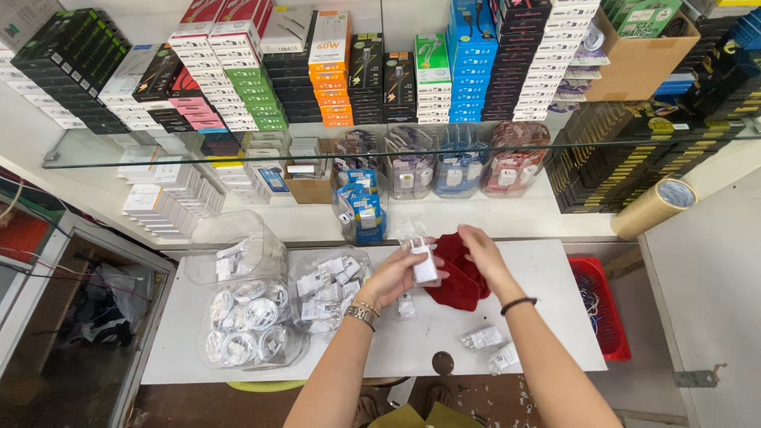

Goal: The person wipes multiple small white electronic accessories with a red cloth on a white table. They handle items one at a time, wipe each with the cloth, and place them into clear plastic containers. The person also handles coiled white cables and wipes them before placing them into a separate container.

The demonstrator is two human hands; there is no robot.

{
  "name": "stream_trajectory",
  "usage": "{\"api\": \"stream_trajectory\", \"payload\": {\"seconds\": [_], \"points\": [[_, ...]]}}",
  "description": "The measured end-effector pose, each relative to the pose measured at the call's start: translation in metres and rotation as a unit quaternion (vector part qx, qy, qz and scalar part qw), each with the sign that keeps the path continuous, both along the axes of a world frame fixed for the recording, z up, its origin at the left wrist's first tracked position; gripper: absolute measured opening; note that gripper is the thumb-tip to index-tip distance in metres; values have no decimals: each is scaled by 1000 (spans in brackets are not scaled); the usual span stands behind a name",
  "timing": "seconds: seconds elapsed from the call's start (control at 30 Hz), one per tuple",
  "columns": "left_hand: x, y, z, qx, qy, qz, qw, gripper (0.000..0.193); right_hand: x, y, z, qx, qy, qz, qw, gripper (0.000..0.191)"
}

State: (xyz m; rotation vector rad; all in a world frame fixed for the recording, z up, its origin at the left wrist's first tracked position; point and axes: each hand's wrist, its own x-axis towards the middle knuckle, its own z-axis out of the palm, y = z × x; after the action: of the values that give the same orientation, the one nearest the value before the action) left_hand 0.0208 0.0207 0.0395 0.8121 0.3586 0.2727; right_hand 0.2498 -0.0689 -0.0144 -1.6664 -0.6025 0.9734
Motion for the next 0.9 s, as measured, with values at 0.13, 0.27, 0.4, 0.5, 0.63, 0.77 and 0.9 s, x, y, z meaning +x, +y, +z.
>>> {"api": "stream_trajectory", "payload": {"seconds": [0.13,0.27,0.4,0.5,0.63,0.77,0.9], "points": [[-7,-6,10,35,47,-103,993,45,1,26,54,6,160,243,957,48],[-16,-4,7,5,75,-93,993,43,-32,34,95,58,-74,269,958,19],[-17,5,-9,-47,83,26,995,39,-90,18,106,74,-316,232,917,16],[-14,10,-26,-124,76,91,985,38,-117,13,115,102,-343,238,903,17],[-31,26,-43,-224,22,132,965,30,-124,12,130,55,-305,325,893,29],[-60,53,-42,-218,-11,121,968,35,-133,17,133,166,-353,414,822,54],[-97,80,-25,-55,101,83,990,45,-153,41,128,159,-333,334,867,44]]}}
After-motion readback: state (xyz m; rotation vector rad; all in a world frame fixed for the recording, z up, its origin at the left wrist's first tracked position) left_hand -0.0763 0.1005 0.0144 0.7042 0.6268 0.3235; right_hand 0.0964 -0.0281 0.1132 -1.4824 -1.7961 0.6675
